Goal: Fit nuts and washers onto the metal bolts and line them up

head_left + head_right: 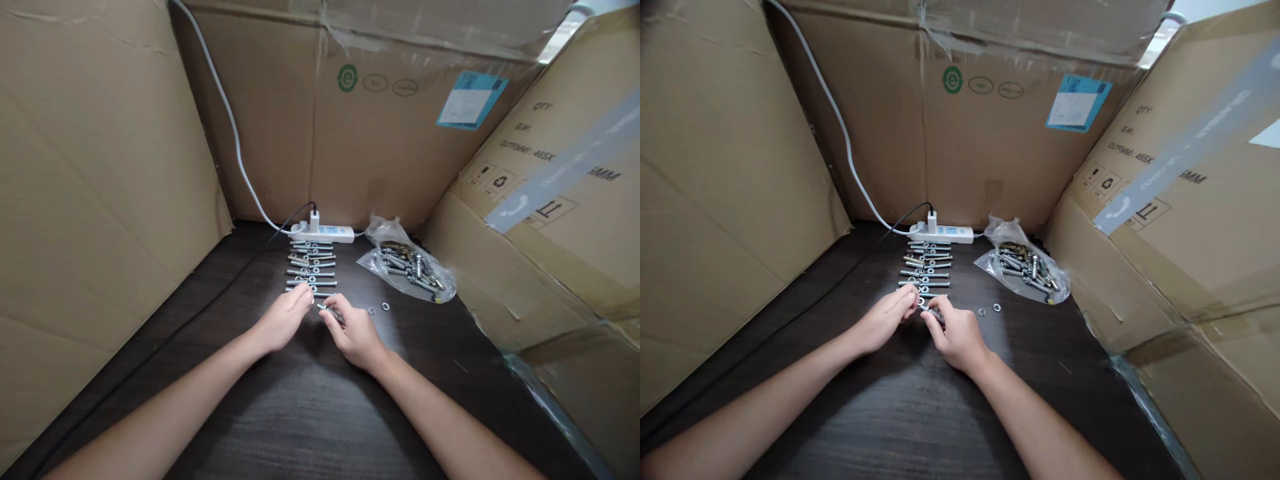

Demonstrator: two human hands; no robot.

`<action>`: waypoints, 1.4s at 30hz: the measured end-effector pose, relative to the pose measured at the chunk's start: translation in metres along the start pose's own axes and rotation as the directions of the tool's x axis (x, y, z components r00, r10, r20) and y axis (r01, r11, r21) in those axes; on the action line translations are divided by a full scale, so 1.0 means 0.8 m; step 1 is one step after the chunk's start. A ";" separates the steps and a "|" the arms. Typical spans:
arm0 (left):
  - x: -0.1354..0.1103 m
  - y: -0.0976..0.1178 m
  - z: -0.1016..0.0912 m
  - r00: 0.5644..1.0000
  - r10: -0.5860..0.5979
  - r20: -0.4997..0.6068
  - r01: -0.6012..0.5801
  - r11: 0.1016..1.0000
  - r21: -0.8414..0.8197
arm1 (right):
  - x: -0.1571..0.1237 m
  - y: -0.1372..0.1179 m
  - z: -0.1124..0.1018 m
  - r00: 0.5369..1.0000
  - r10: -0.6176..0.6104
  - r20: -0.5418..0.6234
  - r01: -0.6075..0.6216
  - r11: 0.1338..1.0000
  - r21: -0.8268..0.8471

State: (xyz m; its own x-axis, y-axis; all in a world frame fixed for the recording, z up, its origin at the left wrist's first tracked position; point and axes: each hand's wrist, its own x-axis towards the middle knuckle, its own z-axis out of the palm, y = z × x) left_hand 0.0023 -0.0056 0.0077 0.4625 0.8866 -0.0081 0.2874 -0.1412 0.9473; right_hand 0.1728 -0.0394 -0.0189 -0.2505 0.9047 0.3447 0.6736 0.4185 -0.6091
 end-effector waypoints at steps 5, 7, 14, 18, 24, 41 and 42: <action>-0.002 0.004 0.011 0.911 -0.315 0.265 0.411 0.747 -0.523 | 0.000 0.000 0.000 0.999 -0.036 -0.039 0.038 0.998 0.043; -0.004 0.005 0.014 0.890 -0.341 0.302 0.455 0.689 -0.564 | 0.000 0.000 0.000 0.998 -0.050 -0.042 0.052 0.997 0.050; -0.003 0.003 0.013 0.878 -0.347 0.330 0.479 0.632 -0.609 | -0.001 0.002 0.002 0.997 -0.043 -0.063 0.047 0.997 0.067; -0.003 0.001 0.012 0.865 -0.318 0.388 0.500 0.611 -0.614 | -0.001 0.003 0.001 0.994 -0.045 -0.100 0.052 0.996 0.067; -0.006 0.002 0.013 0.884 -0.328 0.333 0.467 0.621 -0.630 | 0.000 0.001 -0.001 0.996 -0.055 -0.069 0.054 0.998 -0.015; -0.010 0.003 0.010 0.885 -0.231 0.404 0.442 0.693 -0.570 | -0.003 -0.016 -0.009 0.997 0.007 0.082 0.005 0.988 -0.154; -0.011 0.005 0.010 0.878 -0.224 0.422 0.443 0.714 -0.543 | -0.003 -0.018 -0.009 0.996 0.009 0.091 0.007 0.985 -0.172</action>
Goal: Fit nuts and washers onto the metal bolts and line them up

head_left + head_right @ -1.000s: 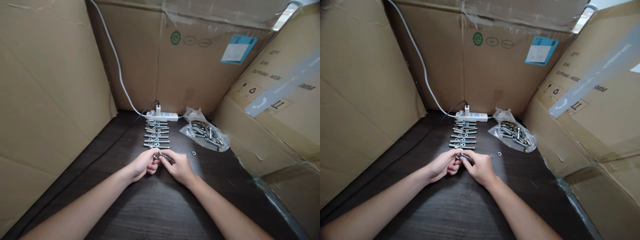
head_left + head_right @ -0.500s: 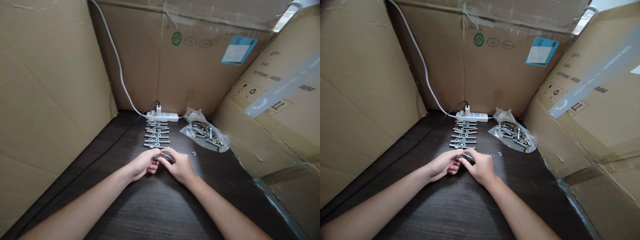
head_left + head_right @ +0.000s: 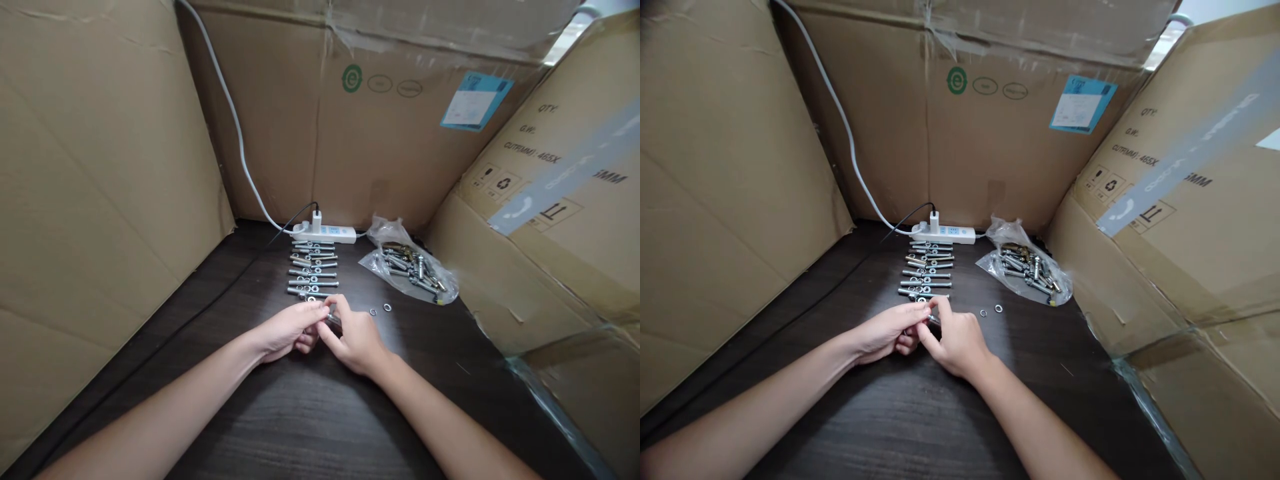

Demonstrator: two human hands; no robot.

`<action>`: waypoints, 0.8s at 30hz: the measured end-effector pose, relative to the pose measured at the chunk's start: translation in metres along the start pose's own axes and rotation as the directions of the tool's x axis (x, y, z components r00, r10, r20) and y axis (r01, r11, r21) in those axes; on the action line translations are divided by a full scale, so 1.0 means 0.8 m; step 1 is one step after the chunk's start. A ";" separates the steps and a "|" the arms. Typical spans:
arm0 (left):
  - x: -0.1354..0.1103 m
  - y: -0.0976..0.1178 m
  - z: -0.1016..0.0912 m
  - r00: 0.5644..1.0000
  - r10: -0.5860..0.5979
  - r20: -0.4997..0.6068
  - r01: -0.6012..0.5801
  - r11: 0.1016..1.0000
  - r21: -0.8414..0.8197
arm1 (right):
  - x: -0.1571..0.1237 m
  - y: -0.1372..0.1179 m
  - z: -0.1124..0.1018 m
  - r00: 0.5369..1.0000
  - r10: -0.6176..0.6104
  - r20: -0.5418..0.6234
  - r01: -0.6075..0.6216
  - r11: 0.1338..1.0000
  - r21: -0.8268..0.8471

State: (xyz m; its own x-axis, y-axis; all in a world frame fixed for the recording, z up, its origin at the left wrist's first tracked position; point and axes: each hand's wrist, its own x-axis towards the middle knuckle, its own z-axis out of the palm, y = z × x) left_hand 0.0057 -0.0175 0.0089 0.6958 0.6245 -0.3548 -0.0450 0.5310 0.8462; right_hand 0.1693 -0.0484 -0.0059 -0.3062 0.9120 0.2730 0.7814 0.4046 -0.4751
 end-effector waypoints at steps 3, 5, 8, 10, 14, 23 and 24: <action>-0.001 0.002 0.003 0.999 -0.039 0.027 0.035 0.992 0.125 | -0.001 -0.004 0.000 1.000 -0.019 0.020 0.020 0.999 -0.039; 0.000 0.001 0.005 0.998 -0.055 -0.006 0.055 0.976 0.211 | -0.001 -0.005 0.001 0.999 -0.044 0.029 0.045 0.998 -0.048; 0.005 -0.003 0.005 0.998 0.027 -0.048 -0.007 0.930 0.369 | -0.001 -0.004 0.002 0.997 -0.063 0.035 0.064 0.997 -0.039; 0.008 -0.005 0.005 0.986 0.166 -0.032 -0.130 0.862 0.489 | -0.001 -0.004 0.003 0.997 -0.075 0.032 0.076 0.997 -0.026; 0.005 0.003 -0.004 0.957 0.288 -0.006 -0.217 0.734 0.643 | -0.001 -0.001 0.003 0.993 -0.121 0.005 0.121 0.993 0.012; -0.019 0.047 -0.063 0.968 0.214 -0.128 -0.014 0.557 0.831 | 0.007 0.024 0.012 0.994 -0.009 -0.105 0.015 0.998 0.057; -0.019 0.047 -0.067 0.968 0.209 -0.136 0.005 0.529 0.849 | 0.008 0.026 0.014 0.994 -0.033 -0.107 0.039 0.997 0.059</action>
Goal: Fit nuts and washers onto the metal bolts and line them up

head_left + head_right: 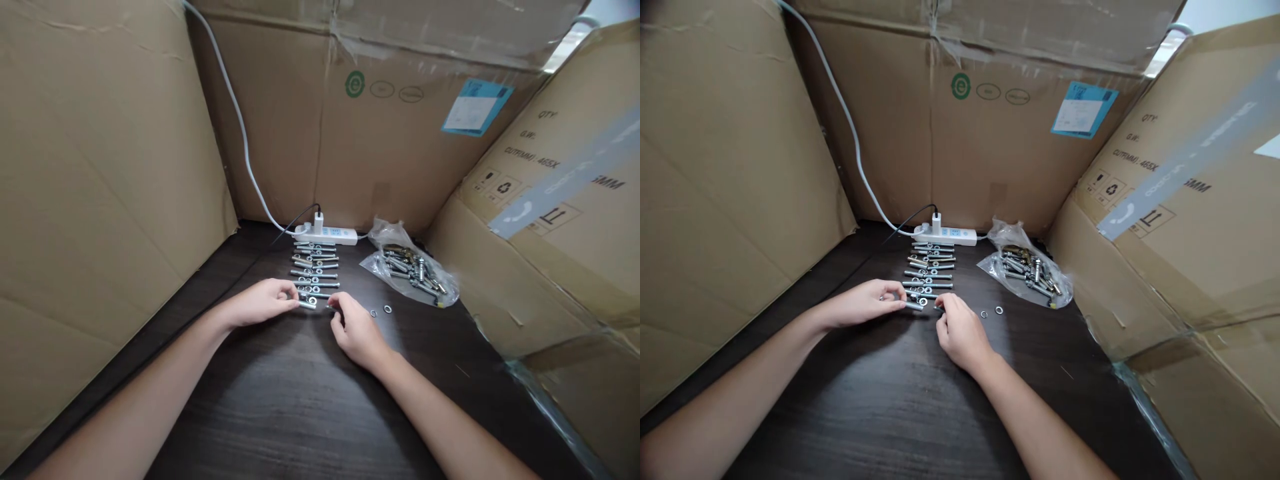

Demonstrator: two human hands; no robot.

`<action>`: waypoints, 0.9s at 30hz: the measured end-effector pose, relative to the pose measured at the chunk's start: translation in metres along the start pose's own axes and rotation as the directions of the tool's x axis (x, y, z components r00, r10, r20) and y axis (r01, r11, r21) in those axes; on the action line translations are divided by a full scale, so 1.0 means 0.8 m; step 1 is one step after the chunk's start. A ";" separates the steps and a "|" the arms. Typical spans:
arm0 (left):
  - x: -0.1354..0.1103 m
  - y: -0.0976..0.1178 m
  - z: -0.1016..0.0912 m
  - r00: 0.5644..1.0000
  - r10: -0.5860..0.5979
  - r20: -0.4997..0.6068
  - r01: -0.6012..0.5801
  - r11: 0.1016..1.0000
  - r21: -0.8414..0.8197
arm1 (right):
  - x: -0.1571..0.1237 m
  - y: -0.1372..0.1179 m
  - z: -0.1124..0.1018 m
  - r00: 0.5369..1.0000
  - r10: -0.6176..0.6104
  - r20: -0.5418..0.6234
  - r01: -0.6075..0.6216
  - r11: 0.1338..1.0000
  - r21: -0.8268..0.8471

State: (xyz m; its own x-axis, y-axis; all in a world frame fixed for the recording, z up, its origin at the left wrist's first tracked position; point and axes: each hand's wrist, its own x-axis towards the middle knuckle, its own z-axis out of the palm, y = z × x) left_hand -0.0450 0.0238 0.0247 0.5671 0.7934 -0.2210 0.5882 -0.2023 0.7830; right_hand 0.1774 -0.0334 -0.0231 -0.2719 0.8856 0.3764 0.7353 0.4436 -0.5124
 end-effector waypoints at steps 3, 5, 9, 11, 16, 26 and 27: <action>0.001 -0.006 0.000 0.999 0.013 -0.035 -0.010 0.996 0.086 | 0.002 0.002 0.003 0.999 -0.048 0.005 0.048 0.999 -0.018; 0.002 -0.009 0.002 0.997 0.012 -0.072 -0.003 0.992 0.125 | 0.003 0.001 0.004 0.998 -0.058 0.025 0.059 0.998 -0.028; 0.004 -0.012 0.005 0.989 -0.017 -0.145 0.044 0.981 0.187 | 0.006 -0.003 0.003 0.996 -0.085 0.039 0.086 0.996 -0.028; 0.004 -0.013 0.005 0.986 -0.010 -0.166 0.045 0.977 0.209 | 0.007 -0.005 0.001 0.996 -0.086 0.022 0.087 0.995 -0.057; 0.006 -0.011 0.004 0.987 0.053 -0.149 -0.009 0.961 0.276 | 0.004 -0.005 -0.002 0.998 0.016 -0.064 -0.028 0.981 -0.193; 0.006 -0.004 0.010 0.982 0.047 -0.185 0.006 0.961 0.275 | 0.005 0.004 0.003 0.998 -0.029 -0.052 0.023 0.993 -0.117; 0.006 -0.002 0.011 0.980 0.055 -0.190 -0.001 0.961 0.276 | 0.005 0.004 0.003 0.998 -0.028 -0.049 0.022 0.994 -0.110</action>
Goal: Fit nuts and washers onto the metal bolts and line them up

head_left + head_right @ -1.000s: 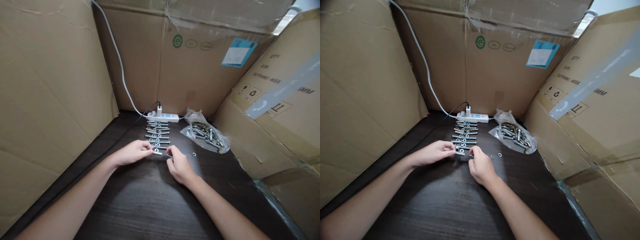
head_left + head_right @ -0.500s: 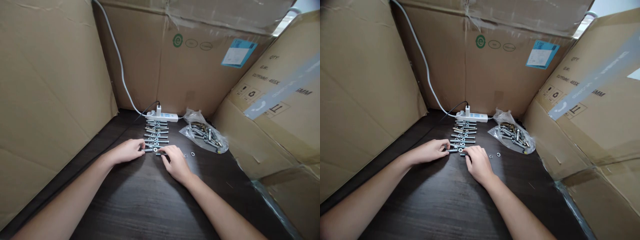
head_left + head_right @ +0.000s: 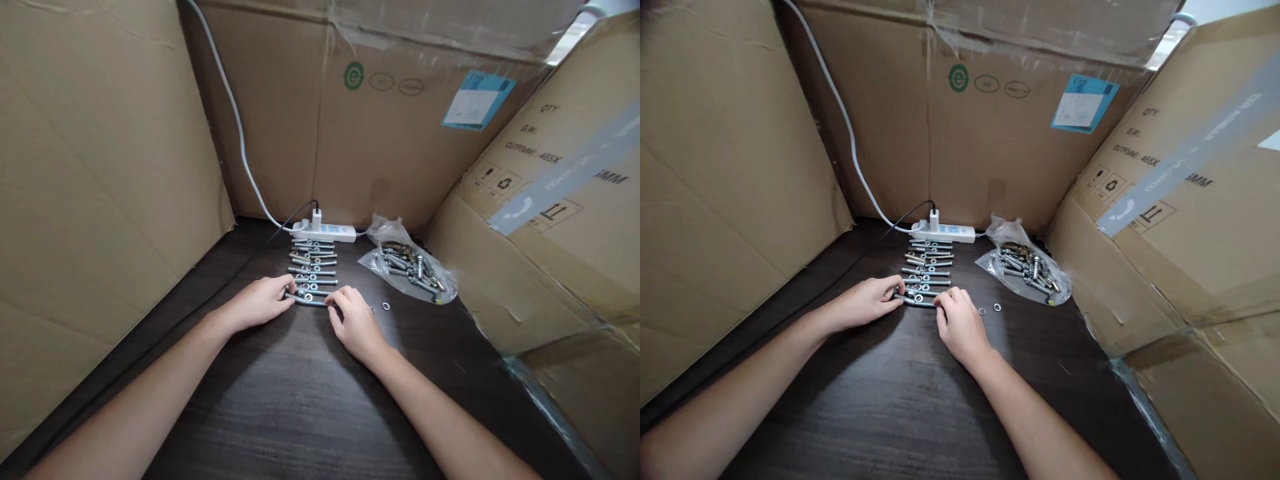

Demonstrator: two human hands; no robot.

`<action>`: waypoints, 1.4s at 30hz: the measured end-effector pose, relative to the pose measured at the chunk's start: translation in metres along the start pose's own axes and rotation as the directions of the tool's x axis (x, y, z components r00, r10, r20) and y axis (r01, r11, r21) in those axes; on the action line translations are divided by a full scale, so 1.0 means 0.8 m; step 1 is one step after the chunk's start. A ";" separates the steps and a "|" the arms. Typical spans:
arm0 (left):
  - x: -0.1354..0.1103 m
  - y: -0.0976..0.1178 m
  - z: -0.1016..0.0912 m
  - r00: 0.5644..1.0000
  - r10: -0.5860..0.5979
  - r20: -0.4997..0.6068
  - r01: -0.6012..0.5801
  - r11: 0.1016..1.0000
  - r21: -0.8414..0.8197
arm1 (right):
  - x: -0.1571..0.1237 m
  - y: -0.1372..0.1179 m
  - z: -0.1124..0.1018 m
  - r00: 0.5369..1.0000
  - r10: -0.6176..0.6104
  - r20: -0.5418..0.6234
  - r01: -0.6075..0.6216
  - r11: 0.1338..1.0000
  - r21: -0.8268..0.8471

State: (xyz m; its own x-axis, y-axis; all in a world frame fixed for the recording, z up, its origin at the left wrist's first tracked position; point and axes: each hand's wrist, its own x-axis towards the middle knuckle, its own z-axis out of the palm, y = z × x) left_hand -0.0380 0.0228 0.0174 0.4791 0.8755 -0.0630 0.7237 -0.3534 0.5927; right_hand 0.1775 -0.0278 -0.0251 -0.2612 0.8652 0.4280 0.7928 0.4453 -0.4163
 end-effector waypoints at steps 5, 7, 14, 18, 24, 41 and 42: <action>-0.010 0.022 0.004 0.995 0.098 -0.008 -0.098 0.995 0.006 | 0.000 -0.001 -0.001 1.000 0.013 0.005 -0.013 1.000 0.016; -0.015 0.031 0.011 0.987 0.156 0.048 -0.158 0.987 0.039 | 0.000 -0.003 -0.003 1.000 0.020 -0.011 -0.020 1.000 0.017; -0.023 0.037 0.040 0.946 0.287 0.149 -0.307 0.942 0.133 | 0.001 -0.007 -0.008 0.998 0.032 -0.050 -0.030 0.999 0.039; -0.021 0.033 0.039 0.940 0.312 0.139 -0.329 0.936 0.126 | 0.001 -0.006 -0.008 0.999 0.026 -0.044 -0.023 0.998 0.059; -0.018 0.034 0.034 0.932 0.341 0.125 -0.353 0.932 0.086 | 0.001 -0.005 -0.007 0.998 0.004 -0.060 0.001 0.997 0.080; -0.019 0.035 0.023 0.954 0.298 0.043 -0.299 0.921 0.248 | 0.000 -0.008 -0.011 0.997 -0.010 -0.081 0.019 0.994 0.103; -0.019 0.035 0.024 0.957 0.288 0.046 -0.290 0.922 0.256 | 0.000 -0.009 -0.011 0.997 -0.016 -0.080 0.024 0.995 0.098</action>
State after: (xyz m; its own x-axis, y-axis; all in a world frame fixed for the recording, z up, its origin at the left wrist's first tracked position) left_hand -0.0159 -0.0067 0.0195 0.6895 0.7205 0.0737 0.6556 -0.6641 0.3594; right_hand 0.1768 -0.0330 -0.0153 -0.2288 0.8366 0.4977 0.7284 0.4863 -0.4826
